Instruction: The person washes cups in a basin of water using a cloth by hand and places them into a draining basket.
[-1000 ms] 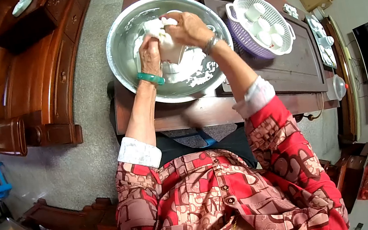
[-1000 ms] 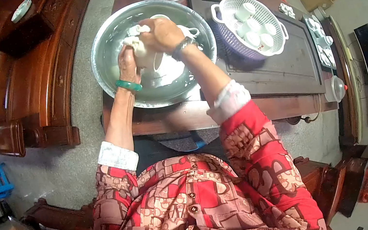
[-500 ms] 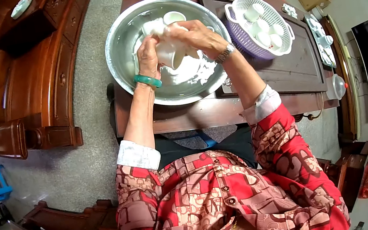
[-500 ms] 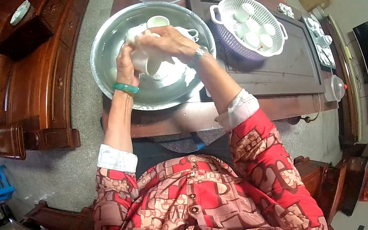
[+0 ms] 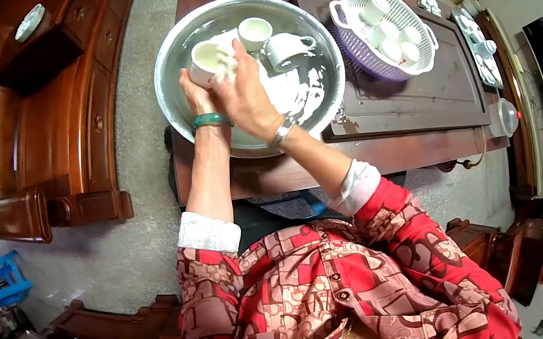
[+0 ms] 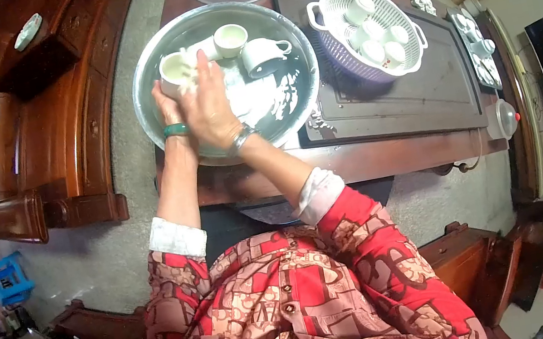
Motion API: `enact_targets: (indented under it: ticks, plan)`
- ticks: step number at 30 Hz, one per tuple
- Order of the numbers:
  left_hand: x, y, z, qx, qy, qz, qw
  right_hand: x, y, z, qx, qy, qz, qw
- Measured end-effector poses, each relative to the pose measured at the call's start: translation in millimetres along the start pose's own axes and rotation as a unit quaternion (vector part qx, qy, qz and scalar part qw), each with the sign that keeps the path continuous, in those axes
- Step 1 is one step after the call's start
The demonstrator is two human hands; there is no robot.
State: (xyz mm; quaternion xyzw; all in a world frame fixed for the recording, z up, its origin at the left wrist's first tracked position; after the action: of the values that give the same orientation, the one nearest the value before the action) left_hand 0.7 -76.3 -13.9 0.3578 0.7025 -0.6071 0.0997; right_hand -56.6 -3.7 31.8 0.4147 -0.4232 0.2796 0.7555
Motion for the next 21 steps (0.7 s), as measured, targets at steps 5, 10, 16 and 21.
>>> enact_targets:
  ticks: [5,10,16,21]
  plan:
    - [-1,5,1,0.052,-0.041,0.030,0.997,23,-8,-9,-0.031,0.068,-0.211,0.975]
    - [0,3,2,0.037,0.006,-0.097,0.995,-6,36,15,0.069,0.027,0.040,0.996]
    - [-2,-20,-18,0.121,0.074,-0.140,0.980,-24,83,13,0.025,-0.109,0.067,0.991]
    - [4,-4,-7,0.212,0.115,-0.185,0.953,-48,89,-5,0.041,-0.243,0.214,0.945]
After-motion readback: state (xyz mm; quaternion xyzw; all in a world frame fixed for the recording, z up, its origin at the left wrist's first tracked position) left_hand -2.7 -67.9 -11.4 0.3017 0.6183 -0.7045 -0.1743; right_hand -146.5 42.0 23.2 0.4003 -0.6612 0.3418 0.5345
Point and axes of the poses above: each hand's wrist, its own z-axis towards the middle knuckle, its own y-axis out of the back of the hand, x = y × z, the point moved 3 cm from there along z, towards the middle knuckle, and after that the axes turned 8 degrees about -y, right-handed, at the moved point
